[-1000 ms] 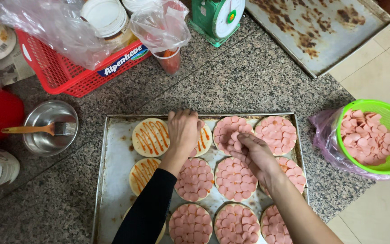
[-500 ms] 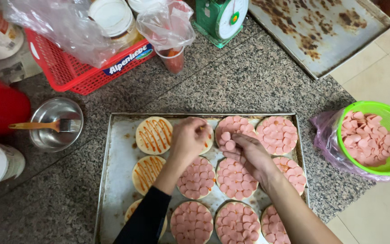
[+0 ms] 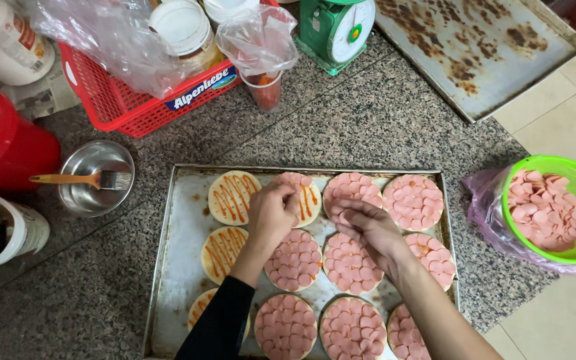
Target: The person places sliced sausage pieces by hand onto small round pizza bases arranged on a metal baking tray. The bases already have sauce applied. The person continues adding sausage slices to each base until the tray is fully topped.
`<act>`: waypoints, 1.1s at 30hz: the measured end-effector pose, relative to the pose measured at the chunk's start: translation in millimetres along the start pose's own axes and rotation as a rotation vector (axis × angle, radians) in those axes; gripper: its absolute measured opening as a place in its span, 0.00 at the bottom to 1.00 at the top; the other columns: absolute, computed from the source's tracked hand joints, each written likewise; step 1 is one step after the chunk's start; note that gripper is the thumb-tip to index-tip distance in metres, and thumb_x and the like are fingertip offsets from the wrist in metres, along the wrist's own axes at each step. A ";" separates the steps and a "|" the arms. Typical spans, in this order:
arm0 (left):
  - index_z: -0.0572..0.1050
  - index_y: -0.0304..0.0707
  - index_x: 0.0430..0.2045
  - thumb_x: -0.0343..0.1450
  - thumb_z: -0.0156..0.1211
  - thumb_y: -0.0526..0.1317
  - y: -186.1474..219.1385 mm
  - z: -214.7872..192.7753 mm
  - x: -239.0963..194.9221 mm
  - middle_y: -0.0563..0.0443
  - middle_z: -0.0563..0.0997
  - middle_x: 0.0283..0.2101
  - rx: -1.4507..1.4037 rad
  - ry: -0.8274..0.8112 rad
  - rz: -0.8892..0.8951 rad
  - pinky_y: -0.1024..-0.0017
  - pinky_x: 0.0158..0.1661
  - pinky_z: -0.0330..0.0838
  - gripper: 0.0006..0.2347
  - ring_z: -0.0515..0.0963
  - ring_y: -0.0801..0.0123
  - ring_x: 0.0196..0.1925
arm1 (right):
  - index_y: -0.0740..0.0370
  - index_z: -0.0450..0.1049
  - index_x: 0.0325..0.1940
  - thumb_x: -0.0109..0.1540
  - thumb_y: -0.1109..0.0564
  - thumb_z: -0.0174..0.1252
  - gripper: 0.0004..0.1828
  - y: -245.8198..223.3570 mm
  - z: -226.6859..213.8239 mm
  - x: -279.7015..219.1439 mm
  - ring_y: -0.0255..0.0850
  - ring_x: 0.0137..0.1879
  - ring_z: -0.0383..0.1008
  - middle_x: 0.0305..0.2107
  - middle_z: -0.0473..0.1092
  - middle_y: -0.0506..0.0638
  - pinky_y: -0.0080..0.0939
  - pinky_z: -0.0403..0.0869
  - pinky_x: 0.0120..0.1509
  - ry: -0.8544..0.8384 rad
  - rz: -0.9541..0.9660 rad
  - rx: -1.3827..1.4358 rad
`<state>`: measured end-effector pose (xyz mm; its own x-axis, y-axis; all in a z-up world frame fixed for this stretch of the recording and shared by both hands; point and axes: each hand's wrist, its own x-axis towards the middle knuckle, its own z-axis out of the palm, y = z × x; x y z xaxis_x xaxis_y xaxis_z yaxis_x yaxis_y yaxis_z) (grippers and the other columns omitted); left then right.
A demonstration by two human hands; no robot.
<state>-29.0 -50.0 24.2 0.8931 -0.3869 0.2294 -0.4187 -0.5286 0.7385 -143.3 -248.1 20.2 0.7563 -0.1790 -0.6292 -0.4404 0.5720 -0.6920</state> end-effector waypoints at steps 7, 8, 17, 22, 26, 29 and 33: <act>0.81 0.39 0.19 0.63 0.65 0.35 -2.1 30.2 13.3 0.49 0.85 0.33 0.114 -0.015 0.303 0.58 0.49 0.69 0.02 0.82 0.55 0.43 | 0.73 0.69 0.59 0.64 0.71 0.50 0.18 0.4 -11.3 3.6 0.46 0.53 0.80 0.48 0.76 0.60 0.39 0.80 0.59 0.110 -0.053 0.081; 0.81 0.40 0.18 0.63 0.65 0.35 -1.2 33.6 13.6 0.50 0.85 0.32 0.139 -0.025 0.253 0.58 0.49 0.68 0.03 0.82 0.55 0.42 | 0.73 0.69 0.59 0.64 0.71 0.51 0.18 -0.2 -12.0 2.9 0.47 0.53 0.80 0.47 0.76 0.60 0.39 0.80 0.58 0.114 -0.061 0.081; 0.83 0.36 0.24 0.63 0.68 0.37 1.9 41.2 19.1 0.45 0.84 0.31 0.350 0.005 0.187 0.59 0.46 0.64 0.04 0.81 0.58 0.38 | 0.71 0.72 0.52 0.67 0.64 0.53 0.11 -2.1 -13.3 0.7 0.48 0.51 0.81 0.44 0.76 0.60 0.40 0.81 0.55 0.137 -0.057 0.066; 0.83 0.37 0.24 0.63 0.67 0.36 4.4 41.4 17.2 0.44 0.83 0.31 0.320 -0.003 0.153 0.59 0.46 0.64 0.03 0.81 0.57 0.38 | 0.69 0.72 0.52 0.67 0.62 0.53 0.10 1.9 -15.8 2.4 0.49 0.49 0.81 0.43 0.78 0.61 0.41 0.80 0.53 0.123 -0.003 0.076; 0.82 0.36 0.24 0.64 0.67 0.37 7.4 38.6 19.1 0.42 0.83 0.31 0.343 0.011 0.161 0.58 0.46 0.64 0.04 0.81 0.55 0.39 | 0.68 0.73 0.53 0.68 0.60 0.52 0.12 2.5 -14.2 1.9 0.48 0.49 0.81 0.43 0.78 0.60 0.42 0.79 0.54 0.094 0.011 0.071; 0.82 0.35 0.23 0.66 0.67 0.38 13.8 31.6 18.7 0.43 0.82 0.29 0.304 0.000 0.155 0.57 0.44 0.67 0.05 0.82 0.54 0.37 | 0.69 0.73 0.54 0.69 0.59 0.49 0.14 2.5 -11.5 1.2 0.48 0.49 0.82 0.43 0.79 0.60 0.43 0.80 0.56 0.060 0.002 0.069; 0.82 0.35 0.29 0.67 0.66 0.40 30.6 18.7 4.4 0.46 0.81 0.29 -0.109 -0.216 -0.035 0.64 0.35 0.74 0.07 0.82 0.62 0.28 | 0.69 0.70 0.56 0.68 0.62 0.48 0.14 2.8 -3.9 2.2 0.51 0.49 0.82 0.44 0.77 0.63 0.45 0.80 0.57 0.020 0.000 0.089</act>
<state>-41.0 -82.0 36.0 0.8458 -0.5288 0.0704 -0.3578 -0.4644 0.8101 -144.8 -250.1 15.5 0.7464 -0.1944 -0.6364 -0.3949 0.6403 -0.6588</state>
